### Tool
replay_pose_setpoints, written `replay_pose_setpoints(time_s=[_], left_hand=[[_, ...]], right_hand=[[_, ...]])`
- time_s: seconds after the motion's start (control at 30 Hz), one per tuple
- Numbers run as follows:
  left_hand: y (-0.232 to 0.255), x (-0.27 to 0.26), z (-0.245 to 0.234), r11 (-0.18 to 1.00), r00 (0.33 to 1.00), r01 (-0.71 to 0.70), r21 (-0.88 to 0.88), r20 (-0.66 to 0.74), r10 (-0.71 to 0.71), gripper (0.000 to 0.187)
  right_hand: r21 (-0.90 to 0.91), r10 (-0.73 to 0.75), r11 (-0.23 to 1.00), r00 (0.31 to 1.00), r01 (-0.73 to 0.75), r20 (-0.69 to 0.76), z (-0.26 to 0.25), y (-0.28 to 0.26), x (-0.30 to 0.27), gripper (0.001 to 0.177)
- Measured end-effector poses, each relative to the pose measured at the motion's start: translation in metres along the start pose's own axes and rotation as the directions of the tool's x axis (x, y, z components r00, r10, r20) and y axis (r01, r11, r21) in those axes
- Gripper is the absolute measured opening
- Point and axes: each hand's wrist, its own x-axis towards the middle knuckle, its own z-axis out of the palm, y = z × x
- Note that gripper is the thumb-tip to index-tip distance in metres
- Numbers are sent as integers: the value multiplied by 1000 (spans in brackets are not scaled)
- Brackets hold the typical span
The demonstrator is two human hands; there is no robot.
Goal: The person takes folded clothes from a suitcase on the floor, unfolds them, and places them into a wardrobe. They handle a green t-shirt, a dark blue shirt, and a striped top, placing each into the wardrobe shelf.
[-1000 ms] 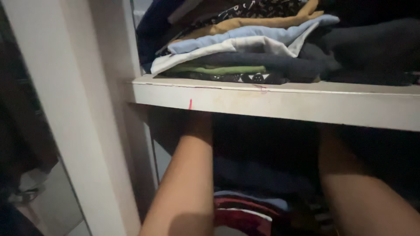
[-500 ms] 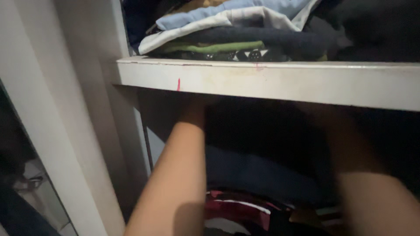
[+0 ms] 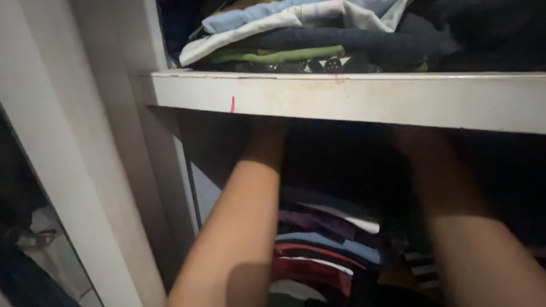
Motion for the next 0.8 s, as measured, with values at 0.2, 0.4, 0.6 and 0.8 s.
replay_pose_setpoints(time_s=[0.2, 0.4, 0.6, 0.8], left_hand=[[-21, 2, -3, 998, 999, 34, 48, -43, -32, 42], [-13, 2, 4, 997, 999, -41, 66, -22, 43, 42], [6, -27, 18, 958, 976, -215, 192, 57, 208, 41], [20, -76, 8, 793, 889, -456, 404, 163, 427, 41]], right_hand=[[-167, -247, 957, 968, 238, -39, 56, 2, -37, 41], [-192, -265, 947, 964, 258, -10, 71, 19, -32, 40], [-200, -383, 908, 923, 368, -36, 73, -17, -32, 34], [-53, -433, 900, 901, 433, 22, 100, -50, -13, 37]])
